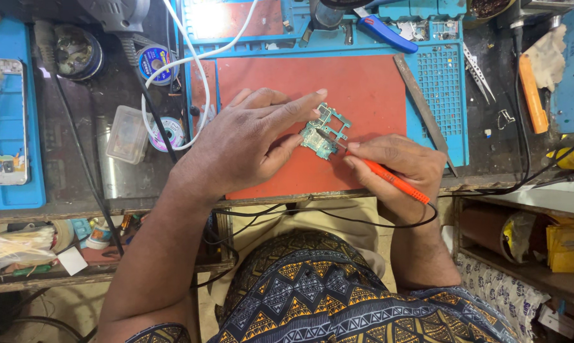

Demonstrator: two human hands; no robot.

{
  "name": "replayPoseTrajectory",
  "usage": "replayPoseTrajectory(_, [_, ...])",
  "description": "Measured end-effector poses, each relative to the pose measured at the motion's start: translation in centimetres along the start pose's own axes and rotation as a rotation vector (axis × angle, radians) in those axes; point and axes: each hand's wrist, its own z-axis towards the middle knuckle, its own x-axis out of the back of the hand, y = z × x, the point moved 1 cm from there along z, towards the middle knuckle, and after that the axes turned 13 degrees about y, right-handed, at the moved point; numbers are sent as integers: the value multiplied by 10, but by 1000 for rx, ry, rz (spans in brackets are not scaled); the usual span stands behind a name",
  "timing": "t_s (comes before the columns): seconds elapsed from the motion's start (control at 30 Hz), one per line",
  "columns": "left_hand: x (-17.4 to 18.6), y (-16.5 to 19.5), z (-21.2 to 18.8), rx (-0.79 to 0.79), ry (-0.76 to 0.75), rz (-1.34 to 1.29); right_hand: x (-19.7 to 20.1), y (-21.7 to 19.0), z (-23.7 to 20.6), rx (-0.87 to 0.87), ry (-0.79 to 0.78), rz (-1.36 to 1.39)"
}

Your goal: The person holds a green circuit board on a red mat and works on it with a pointed metal tool, repositioning the board and touching its components. They then pick up an orange soldering iron and solder points on the board, steadying it with the other hand.

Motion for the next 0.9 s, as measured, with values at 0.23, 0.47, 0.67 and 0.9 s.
replayPoseTrajectory(0.23, [-1,0,1,0,3,-4,1,0,0,26,-29,19])
replayPoseTrajectory(0.47, [-1,0,-1,14,7,11,3,1,3,65,-130,47])
replayPoseTrajectory(0.67, [-2,-1,-1,7,5,18,2,0,3,78,-137,31])
replayPoseTrajectory(0.9, [-2,0,-1,14,3,18,2,-3,4,74,-118,26])
